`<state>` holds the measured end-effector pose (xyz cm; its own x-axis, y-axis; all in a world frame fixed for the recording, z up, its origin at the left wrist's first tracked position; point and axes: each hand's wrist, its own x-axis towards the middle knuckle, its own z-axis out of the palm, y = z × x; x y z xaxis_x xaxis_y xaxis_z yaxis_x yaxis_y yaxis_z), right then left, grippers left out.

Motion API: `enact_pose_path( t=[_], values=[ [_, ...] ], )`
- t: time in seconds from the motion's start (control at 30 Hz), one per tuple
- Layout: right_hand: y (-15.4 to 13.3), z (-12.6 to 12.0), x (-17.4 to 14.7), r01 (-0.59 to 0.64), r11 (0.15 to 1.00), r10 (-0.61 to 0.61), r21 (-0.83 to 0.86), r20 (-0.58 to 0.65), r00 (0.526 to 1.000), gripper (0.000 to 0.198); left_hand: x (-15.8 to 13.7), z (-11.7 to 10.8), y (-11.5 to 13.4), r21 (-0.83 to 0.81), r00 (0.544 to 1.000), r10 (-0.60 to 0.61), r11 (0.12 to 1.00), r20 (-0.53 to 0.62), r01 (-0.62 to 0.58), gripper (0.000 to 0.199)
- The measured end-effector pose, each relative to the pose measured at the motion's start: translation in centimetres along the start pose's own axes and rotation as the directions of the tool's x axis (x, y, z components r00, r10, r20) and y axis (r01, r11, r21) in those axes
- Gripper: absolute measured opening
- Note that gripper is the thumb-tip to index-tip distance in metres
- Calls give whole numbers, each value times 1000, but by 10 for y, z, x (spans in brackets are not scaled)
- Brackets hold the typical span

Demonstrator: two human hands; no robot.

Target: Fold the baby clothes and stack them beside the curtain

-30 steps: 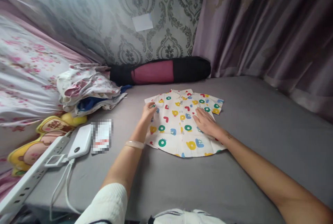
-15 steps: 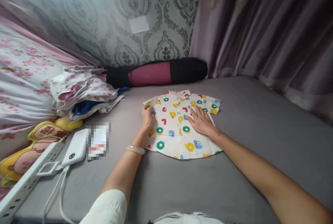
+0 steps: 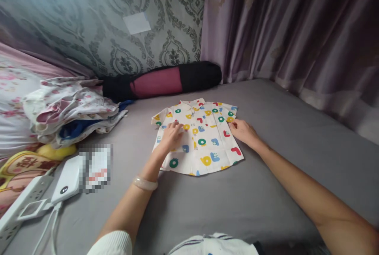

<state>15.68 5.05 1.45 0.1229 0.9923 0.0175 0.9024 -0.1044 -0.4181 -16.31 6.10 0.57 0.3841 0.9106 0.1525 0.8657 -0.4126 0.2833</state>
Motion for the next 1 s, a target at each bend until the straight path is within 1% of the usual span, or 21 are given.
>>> enact_pose_path(
  t=[0.07,0.13,0.27,0.37,0.47,0.6,0.67,0.77,0.9,1.0],
  values=[
    [5,-2,-6,-40,999,42,-34,69,997,32,10,6,19,-54,985,158,986,64,-155,37],
    [5,0,-10,-62,997,66,-49,92,994,33,23,13,39,-85,965,244,968,92,-237,37],
    [-1,1,-17,-106,990,118,-91,135,984,37,55,31,70,-104,944,318,945,84,-309,36],
    [-3,-4,-23,-91,983,118,-159,170,978,39,73,43,85,-105,932,354,933,76,-345,38],
    [-1,-7,-26,-49,983,81,-176,185,979,36,82,52,94,-71,944,318,947,93,-312,40],
    [5,-7,-27,9,995,15,-103,226,974,36,85,58,97,2,964,242,970,107,-244,42],
    [8,-7,-26,19,997,-1,-80,222,975,33,86,58,97,34,969,214,975,120,-220,41],
    [11,-7,-27,25,998,-14,-55,185,983,29,90,55,98,86,975,177,978,134,-190,40],
    [11,-9,-27,-12,999,6,39,158,987,27,98,53,107,129,983,117,982,140,-135,40],
    [9,-9,-27,-88,988,62,130,196,979,27,108,56,118,143,988,103,983,116,-120,43]
  ],
)
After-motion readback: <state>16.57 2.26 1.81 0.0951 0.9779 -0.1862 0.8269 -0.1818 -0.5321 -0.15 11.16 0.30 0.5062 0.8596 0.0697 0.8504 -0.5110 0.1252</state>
